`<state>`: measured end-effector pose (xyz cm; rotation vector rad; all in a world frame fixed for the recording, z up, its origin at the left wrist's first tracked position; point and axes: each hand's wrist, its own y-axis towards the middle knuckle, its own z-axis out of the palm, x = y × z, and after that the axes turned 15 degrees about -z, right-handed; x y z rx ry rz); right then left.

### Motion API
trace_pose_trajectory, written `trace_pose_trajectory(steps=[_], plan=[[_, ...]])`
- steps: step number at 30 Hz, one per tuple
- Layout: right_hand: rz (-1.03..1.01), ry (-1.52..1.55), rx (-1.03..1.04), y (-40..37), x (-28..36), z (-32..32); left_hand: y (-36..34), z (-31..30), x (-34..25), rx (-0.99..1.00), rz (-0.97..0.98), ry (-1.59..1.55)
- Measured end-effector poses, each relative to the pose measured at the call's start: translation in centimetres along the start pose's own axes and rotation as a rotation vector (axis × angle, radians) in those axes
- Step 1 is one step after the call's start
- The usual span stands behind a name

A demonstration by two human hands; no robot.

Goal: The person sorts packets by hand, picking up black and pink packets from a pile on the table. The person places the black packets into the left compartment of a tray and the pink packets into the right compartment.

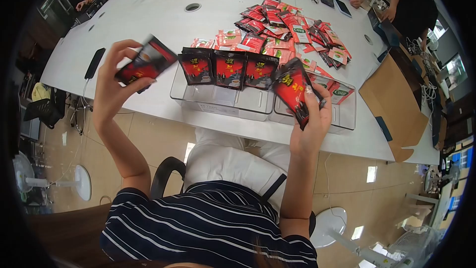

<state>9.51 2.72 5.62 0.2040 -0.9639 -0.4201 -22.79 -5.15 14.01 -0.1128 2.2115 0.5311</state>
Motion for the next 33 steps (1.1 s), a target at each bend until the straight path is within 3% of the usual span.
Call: trace_pose_trajectory(steps=[2, 5, 9, 10, 14, 17, 19, 24, 27, 30, 33], plan=[[-0.001, 0.040, 0.000, 0.1, 0.1, -0.3, 0.8, -0.3, -0.2, 0.170, -0.032, -0.037], [-0.044, 0.072, 0.071, 0.4, 0.3, -0.4, 2.4, 0.1, -0.7, 0.210, 0.063, 0.134], [-0.021, 0.006, 0.077, 0.1, 1.1, 0.4, 4.2, 2.9, 0.2, 0.139, 0.138, 0.085], [0.001, -0.023, 0.088, 0.0, 1.6, 0.9, 4.3, 3.2, -0.2, 0.182, 0.040, 0.071], [-0.156, -0.120, 0.169, 0.3, 2.0, 1.3, 4.4, 4.7, 0.7, 0.249, 0.061, 0.215], [-0.096, -0.155, 0.212, 0.7, 1.6, -0.2, 4.1, 6.2, 2.0, 0.181, 0.148, 0.356], [-0.059, -0.112, 0.224, 0.5, 1.2, 0.8, 3.8, 6.4, 2.0, 0.167, 0.107, 0.472], [-0.265, -0.330, 0.396, -0.1, -0.6, 3.1, 3.5, 7.2, 2.6, -0.100, 0.247, 0.539], [-0.302, -0.554, 0.588, -0.3, -1.6, 4.0, 3.5, 7.3, 3.4, 0.102, -0.003, 0.392], [-0.224, -0.553, 0.712, -0.9, -2.9, 6.7, 4.0, 7.1, 4.5, 0.299, -0.127, 0.242], [-0.189, -0.569, 0.809, -1.4, -5.0, 9.0, 4.7, 7.2, 6.7, 0.455, -0.109, -0.137]])
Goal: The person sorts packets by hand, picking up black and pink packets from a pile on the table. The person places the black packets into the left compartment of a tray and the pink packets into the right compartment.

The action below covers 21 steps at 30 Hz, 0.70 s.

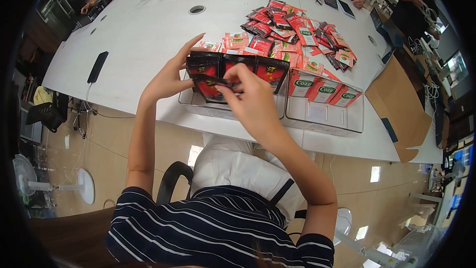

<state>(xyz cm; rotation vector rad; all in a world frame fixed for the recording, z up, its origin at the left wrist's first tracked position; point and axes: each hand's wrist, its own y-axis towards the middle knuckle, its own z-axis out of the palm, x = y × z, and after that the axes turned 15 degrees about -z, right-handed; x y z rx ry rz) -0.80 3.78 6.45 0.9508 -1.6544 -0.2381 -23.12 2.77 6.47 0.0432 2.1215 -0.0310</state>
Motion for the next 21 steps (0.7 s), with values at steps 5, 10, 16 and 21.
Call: trace_pose_trajectory(steps=[5, 10, 16, 21], plan=[[-0.148, -0.548, 0.296, 1.6, -1.1, 2.2, 0.0, 1.3, 2.6, 0.077, 0.046, -0.679], [-0.035, -0.653, 0.394, 2.9, 0.1, 2.8, -0.5, 2.9, 2.4, -0.045, 0.132, -0.541], [-0.045, -0.552, 0.317, 2.6, -1.4, 4.2, -0.5, 2.7, 2.0, -0.071, -0.018, -0.541], [0.017, -0.416, 0.336, 2.3, 1.4, 2.6, -0.6, 2.7, 1.8, -0.116, -0.050, -0.531]])
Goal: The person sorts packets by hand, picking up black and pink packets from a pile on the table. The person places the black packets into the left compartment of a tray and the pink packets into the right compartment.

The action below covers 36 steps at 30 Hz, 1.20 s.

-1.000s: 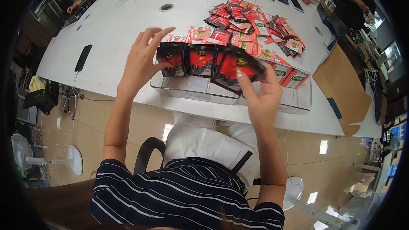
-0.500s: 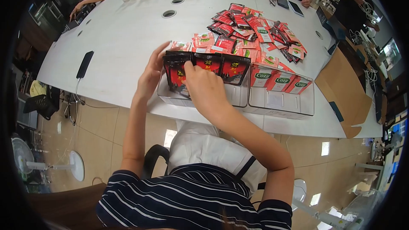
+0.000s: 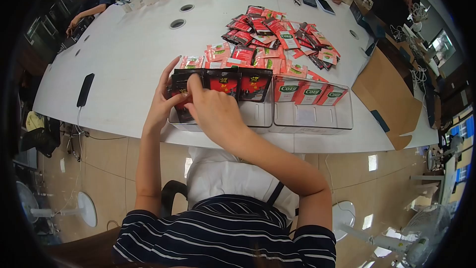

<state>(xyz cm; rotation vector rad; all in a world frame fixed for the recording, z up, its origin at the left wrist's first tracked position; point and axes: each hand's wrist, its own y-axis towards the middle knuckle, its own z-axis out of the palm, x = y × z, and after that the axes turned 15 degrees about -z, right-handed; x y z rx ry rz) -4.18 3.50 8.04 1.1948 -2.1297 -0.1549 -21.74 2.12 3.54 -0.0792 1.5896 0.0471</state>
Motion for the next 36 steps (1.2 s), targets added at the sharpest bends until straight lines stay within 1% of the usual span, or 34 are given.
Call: trace_pose_trajectory(steps=[3, 4, 5, 7, 10, 15, 18, 22, 25, 28, 30, 34, 36], plan=[[-0.099, 0.008, 0.178, -1.2, -0.5, 0.8, 0.1, 0.2, 0.1, 0.012, -0.026, -0.075], [-0.052, 0.025, 0.258, -1.3, -0.5, 1.2, 0.1, 0.3, -0.1, 0.006, -0.052, -0.075], [-0.117, -0.046, 0.221, -1.5, -0.8, 1.6, 0.1, 0.3, -0.2, 0.002, -0.077, -0.074], [-0.250, -0.189, 0.144, -1.8, -1.1, 2.1, 0.1, 0.4, 0.0, 0.002, -0.035, -0.057], [-0.212, -0.148, 0.209, -1.9, -0.9, 2.0, 0.0, 0.2, 0.3, 0.031, 0.005, -0.046], [-0.224, -0.143, 0.170, -2.4, -1.3, 2.4, -0.2, 0.0, 0.0, 0.086, 0.035, -0.065], [-0.218, -0.154, 0.161, -2.5, -1.2, 2.4, 0.1, 0.0, 0.3, 0.059, -0.031, -0.104], [-0.223, -0.131, 0.133, -2.5, -1.3, 2.5, 0.4, 0.2, 0.5, 0.028, 0.004, -0.120], [-0.239, -0.179, 0.190, -2.5, -1.6, 2.6, 0.6, 0.0, 0.9, 0.023, -0.011, -0.104], [-0.206, -0.130, 0.215, -2.5, -1.3, 2.3, 0.7, -0.2, 1.2, 0.026, -0.038, -0.106], [-0.244, -0.131, 0.160, -2.6, -1.7, 2.6, 0.6, -0.2, 1.3, 0.018, -0.054, -0.128], [-0.307, -0.073, 0.081, -2.9, -1.5, 1.8, 0.5, -0.2, 1.4, 0.036, -0.003, -0.124], [-0.375, 0.056, 0.015, -3.4, -1.0, 0.2, 0.4, -0.1, 1.5, 0.044, 0.029, -0.134]])
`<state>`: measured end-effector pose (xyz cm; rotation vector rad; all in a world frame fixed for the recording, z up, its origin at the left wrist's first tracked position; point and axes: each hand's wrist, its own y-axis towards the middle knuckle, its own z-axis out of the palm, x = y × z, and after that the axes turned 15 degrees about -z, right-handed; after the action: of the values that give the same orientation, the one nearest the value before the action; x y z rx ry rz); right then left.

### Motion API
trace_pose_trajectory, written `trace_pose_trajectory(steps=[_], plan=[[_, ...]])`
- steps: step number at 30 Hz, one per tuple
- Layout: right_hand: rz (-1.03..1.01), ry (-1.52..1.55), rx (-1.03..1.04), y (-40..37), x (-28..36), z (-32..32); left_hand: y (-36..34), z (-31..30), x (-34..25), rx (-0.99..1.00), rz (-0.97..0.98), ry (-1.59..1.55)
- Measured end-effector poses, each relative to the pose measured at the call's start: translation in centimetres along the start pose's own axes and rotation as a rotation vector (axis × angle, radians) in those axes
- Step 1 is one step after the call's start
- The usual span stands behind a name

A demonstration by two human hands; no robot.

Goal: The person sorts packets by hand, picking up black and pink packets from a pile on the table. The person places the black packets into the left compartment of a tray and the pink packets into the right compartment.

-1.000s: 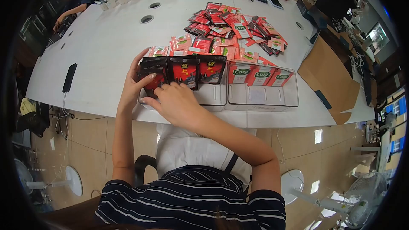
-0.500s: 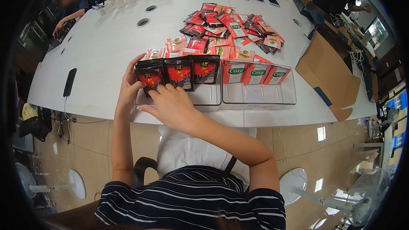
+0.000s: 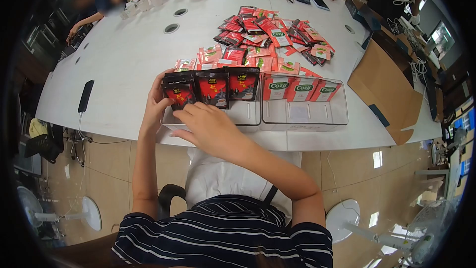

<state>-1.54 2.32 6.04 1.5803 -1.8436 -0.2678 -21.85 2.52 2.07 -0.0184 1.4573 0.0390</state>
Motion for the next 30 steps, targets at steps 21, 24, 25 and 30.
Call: trace_pose_trajectory(steps=[21, 24, 25, 30], plan=[[-0.745, -0.773, -0.884, -2.9, 10.6, -21.7, -3.8, 2.8, -4.9, -0.255, 0.337, 0.490], [-0.738, -0.839, -0.905, -3.8, 10.5, -21.8, -7.5, 4.8, -7.6, -0.036, 0.709, 0.297], [-0.718, -0.845, -0.911, -4.0, 10.3, -21.9, -9.3, 5.6, -8.0, 0.047, 0.821, 0.207], [-0.654, -0.867, -0.939, -5.0, 9.9, -21.9, -15.7, 8.5, -9.9, 0.738, 0.854, -0.012]])
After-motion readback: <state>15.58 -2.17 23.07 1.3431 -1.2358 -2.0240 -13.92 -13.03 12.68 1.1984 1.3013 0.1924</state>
